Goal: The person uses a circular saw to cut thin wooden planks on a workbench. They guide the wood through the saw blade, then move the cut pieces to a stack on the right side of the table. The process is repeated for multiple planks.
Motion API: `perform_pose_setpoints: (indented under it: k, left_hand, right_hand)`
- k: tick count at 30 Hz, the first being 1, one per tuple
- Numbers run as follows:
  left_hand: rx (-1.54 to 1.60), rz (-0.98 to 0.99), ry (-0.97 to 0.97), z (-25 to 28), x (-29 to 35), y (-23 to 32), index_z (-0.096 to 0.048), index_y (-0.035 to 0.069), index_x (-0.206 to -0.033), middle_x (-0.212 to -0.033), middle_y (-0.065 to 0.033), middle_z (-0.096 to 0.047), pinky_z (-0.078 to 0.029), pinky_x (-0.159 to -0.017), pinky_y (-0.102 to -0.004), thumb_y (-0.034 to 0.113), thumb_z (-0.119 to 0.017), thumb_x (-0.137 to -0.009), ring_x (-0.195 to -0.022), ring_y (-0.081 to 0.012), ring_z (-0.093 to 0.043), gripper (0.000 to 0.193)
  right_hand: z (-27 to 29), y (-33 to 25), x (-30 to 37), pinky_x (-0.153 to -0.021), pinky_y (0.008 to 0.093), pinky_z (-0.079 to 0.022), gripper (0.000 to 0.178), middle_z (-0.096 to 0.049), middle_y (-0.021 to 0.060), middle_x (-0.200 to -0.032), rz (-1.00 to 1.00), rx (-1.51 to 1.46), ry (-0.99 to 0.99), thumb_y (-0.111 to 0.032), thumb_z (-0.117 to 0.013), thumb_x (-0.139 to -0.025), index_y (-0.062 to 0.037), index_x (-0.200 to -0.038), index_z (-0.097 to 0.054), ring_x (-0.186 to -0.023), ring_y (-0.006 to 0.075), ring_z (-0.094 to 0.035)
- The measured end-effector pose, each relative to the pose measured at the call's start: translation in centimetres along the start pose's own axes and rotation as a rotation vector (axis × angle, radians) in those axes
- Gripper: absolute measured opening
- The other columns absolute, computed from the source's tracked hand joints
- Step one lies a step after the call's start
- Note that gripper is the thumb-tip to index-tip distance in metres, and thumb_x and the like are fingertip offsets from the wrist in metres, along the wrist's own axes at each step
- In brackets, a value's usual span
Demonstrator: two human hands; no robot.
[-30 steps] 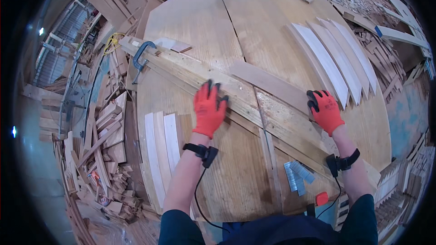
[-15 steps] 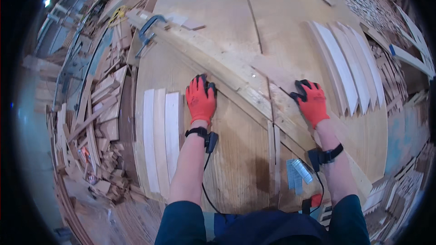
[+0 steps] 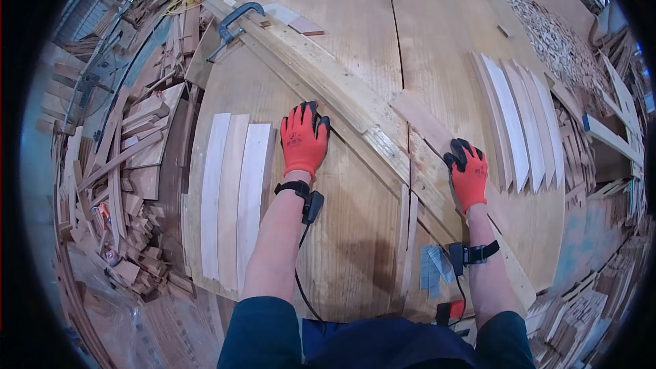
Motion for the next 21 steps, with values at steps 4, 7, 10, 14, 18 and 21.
perform_pose_setpoints:
  k: [4,7,10,14,18,21]
  left_hand:
    - [-0.024,-0.017,0.051,-1.1,-2.2,-0.6,-0.054,0.010,-0.140,-0.143,-0.0151,-0.054,-0.026,-0.118,-0.0504,0.032,-0.059,-0.095,-0.137,-0.0341,-0.044,0.050]
    - [-0.018,-0.037,0.058,-1.9,-3.4,-1.0,-0.054,0.012,-0.140,-0.140,-0.0143,-0.056,-0.027,-0.117,-0.0503,0.032,-0.059,-0.095,-0.135,-0.0334,-0.046,0.049]
    - [-0.011,-0.035,0.048,-3.2,-7.4,-0.7,-0.054,0.011,-0.140,-0.140,-0.0149,-0.056,-0.028,-0.117,-0.0507,0.032,-0.058,-0.095,-0.135,-0.0337,-0.046,0.050]
    - [-0.010,-0.017,0.038,-5.1,-12.2,-0.1,-0.053,0.009,-0.141,-0.141,-0.0167,-0.055,-0.027,-0.118,-0.0517,0.032,-0.057,-0.096,-0.136,-0.0351,-0.045,0.051]
    - [-0.002,-0.053,0.062,-6.7,-18.3,0.7,-0.052,0.011,-0.139,-0.136,-0.0155,-0.056,-0.028,-0.117,-0.0525,0.034,-0.056,-0.096,-0.134,-0.0347,-0.046,0.049]
    - [0.025,-0.022,-0.034,-8.1,-21.9,1.0,-0.052,0.011,-0.139,-0.136,-0.0151,-0.056,-0.028,-0.117,-0.0525,0.033,-0.056,-0.096,-0.134,-0.0344,-0.046,0.048]
  right_hand:
    - [-0.6,-0.7,-2.1,-0.112,0.0469,-0.037,0.046,-0.060,0.0085,-0.140,-0.017,0.014,-0.012,-0.014,-0.070,-0.084,-0.0136,-0.130,-0.066,-0.129,0.0352,-0.050]
    - [-1.8,-0.9,-3.1,-0.112,0.0465,-0.037,0.046,-0.059,0.0079,-0.141,-0.003,0.026,0.012,-0.015,-0.069,-0.085,-0.0139,-0.131,-0.066,-0.130,0.0348,-0.050]
    - [-2.7,-1.2,-7.3,-0.113,0.0464,-0.036,0.045,-0.059,0.0079,-0.141,0.002,0.030,0.028,-0.016,-0.068,-0.085,-0.0138,-0.131,-0.066,-0.130,0.0347,-0.050]
    - [-4.0,-0.7,-13.2,-0.113,0.0464,-0.036,0.045,-0.058,0.0079,-0.143,0.006,0.077,0.000,-0.015,-0.067,-0.085,-0.0119,-0.130,-0.066,-0.131,0.0344,-0.049]
    - [-4.7,-0.7,-19.7,-0.113,0.0467,-0.036,0.045,-0.056,0.0100,-0.144,0.006,0.106,-0.047,-0.018,-0.066,-0.086,-0.0071,-0.130,-0.065,-0.133,0.0346,-0.048]
    - [-5.1,-1.2,-23.6,-0.115,0.0472,-0.035,0.044,-0.055,0.0114,-0.145,-0.066,0.154,-0.065,-0.021,-0.067,-0.087,-0.0101,-0.130,-0.066,-0.133,0.0358,-0.048]
Point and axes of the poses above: each hand's wrist, its own x-axis away from the middle knuckle, its own z-axis out of the back of the hand, y = z × x, the point moved 7 cm from there along -x, towards the middle knuckle
